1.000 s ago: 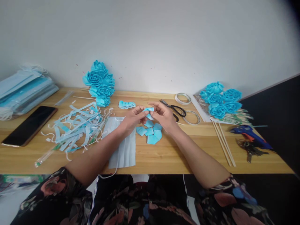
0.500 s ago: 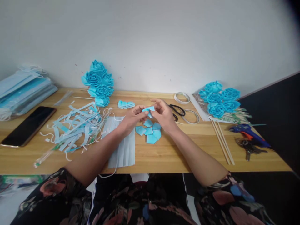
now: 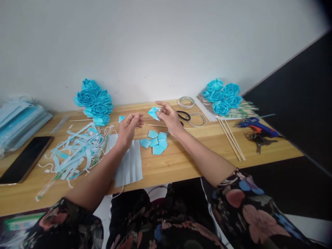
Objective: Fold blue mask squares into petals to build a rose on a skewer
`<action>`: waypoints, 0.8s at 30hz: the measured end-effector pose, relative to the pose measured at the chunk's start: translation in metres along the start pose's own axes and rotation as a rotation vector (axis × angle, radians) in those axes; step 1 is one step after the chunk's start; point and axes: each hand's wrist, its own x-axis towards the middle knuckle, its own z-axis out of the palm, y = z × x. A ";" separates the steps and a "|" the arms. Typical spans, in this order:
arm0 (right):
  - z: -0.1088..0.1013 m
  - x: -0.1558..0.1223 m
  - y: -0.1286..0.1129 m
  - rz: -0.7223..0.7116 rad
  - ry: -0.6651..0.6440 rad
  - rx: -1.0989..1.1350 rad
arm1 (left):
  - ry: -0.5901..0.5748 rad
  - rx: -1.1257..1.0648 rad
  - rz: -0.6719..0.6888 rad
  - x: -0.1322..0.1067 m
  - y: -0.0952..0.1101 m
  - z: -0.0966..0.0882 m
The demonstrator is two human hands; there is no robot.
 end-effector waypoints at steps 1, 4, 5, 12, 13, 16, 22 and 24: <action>0.000 0.000 0.000 0.000 -0.008 0.015 | 0.011 0.046 0.033 0.000 0.004 0.000; 0.000 0.000 -0.001 0.003 -0.030 0.050 | 0.035 0.212 0.143 0.000 0.022 0.000; 0.000 0.000 -0.001 0.007 -0.038 0.058 | 0.039 0.281 0.187 0.000 0.029 0.000; 0.002 -0.001 -0.001 -0.005 -0.081 0.094 | -0.051 0.676 0.402 0.013 0.066 -0.005; 0.002 -0.001 -0.001 -0.010 -0.082 0.105 | -0.068 0.695 0.391 0.016 0.065 -0.006; 0.003 -0.003 -0.002 0.001 -0.095 0.130 | -0.132 0.653 0.255 0.020 0.052 -0.008; 0.003 -0.006 0.000 0.042 -0.138 0.131 | -0.155 0.328 -0.066 0.014 0.021 -0.006; 0.004 -0.006 0.003 0.058 -0.163 0.109 | -0.117 0.251 -0.118 0.013 0.017 -0.006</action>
